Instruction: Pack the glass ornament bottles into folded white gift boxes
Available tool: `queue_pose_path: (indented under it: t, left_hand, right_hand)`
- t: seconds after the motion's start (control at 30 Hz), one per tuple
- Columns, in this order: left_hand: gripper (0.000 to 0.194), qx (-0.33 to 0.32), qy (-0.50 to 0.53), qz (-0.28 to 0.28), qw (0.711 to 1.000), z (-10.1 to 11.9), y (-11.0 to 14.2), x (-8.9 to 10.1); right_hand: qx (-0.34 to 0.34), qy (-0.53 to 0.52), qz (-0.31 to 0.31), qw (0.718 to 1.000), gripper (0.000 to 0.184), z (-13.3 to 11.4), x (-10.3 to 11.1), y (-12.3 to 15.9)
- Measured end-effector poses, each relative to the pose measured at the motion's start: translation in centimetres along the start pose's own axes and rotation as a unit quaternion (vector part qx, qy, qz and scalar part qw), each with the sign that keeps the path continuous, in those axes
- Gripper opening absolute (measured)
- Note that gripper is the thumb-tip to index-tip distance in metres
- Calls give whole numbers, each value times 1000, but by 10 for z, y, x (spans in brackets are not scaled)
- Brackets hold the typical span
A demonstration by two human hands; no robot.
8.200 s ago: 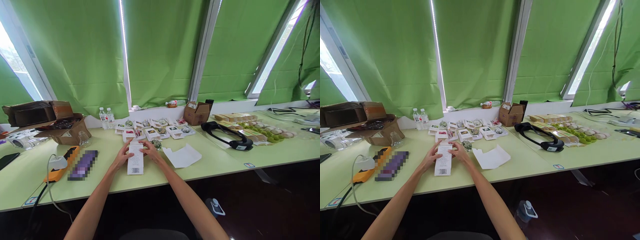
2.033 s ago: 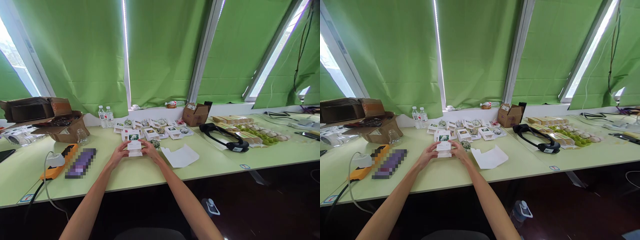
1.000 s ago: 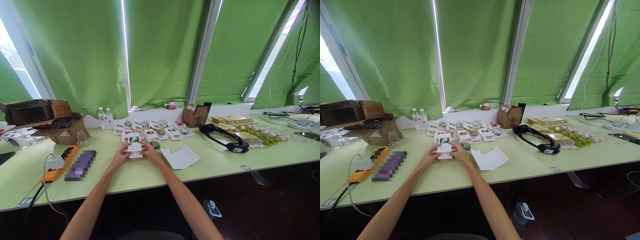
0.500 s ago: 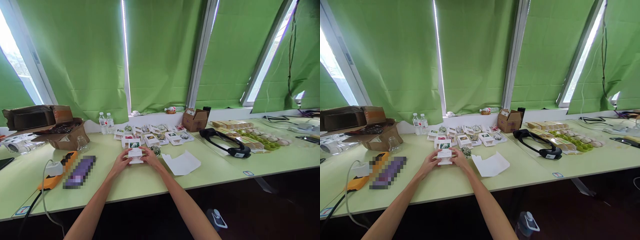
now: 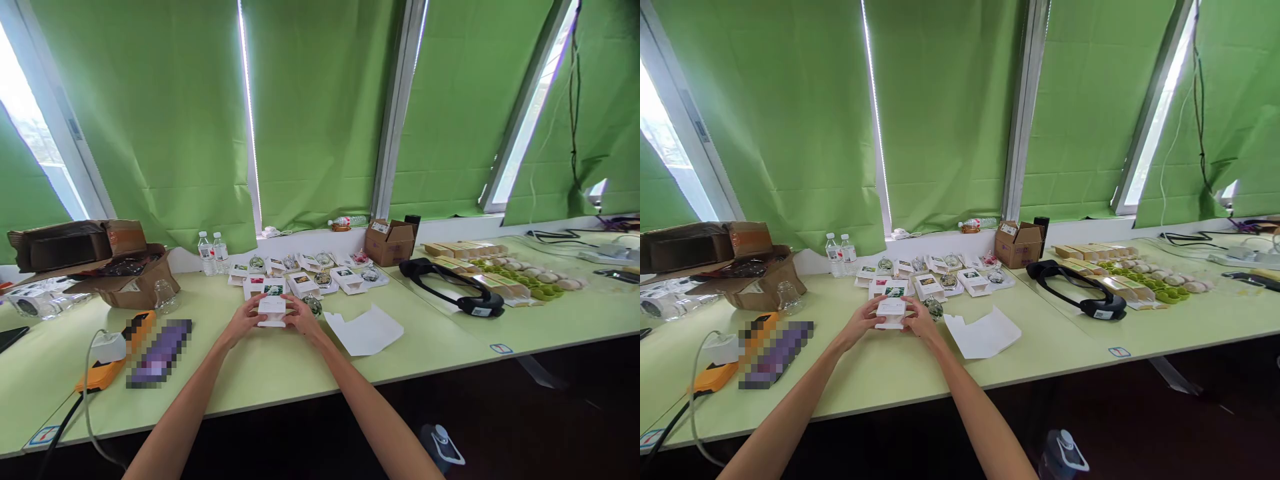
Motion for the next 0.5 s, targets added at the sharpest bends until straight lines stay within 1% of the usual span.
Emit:
queue_pose_path:
  t: [0.07,0.2,0.33,0.5]
  left_hand:
    - [68,9,18,-12,1000,-2,-3,1]
    - [67,5,25,-8,1000,-11,-5,2]
    - [67,-6,8,-4,1000,-14,2,-1]
    - [61,-10,-1,-7,1000,-12,12,-4]
  right_hand:
    - [-1,-1,1,1000,68,0,1,1]
    - [-1,-3,-3,1000,65,4,3,-1]
    - [-10,-4,-4,1000,64,9,6,-4]
    - [-20,8,-21,1000,63,13,6,-5]
Point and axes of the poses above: each hand's wrist, its own y-axis away from the middle knuckle, its own x-axis out of the back of the hand, z = x × y, the point moved 3 cm from there along -y, towards the middle knuckle, and after that the axes turned 3 degrees about -y, right-handed, at the moved point
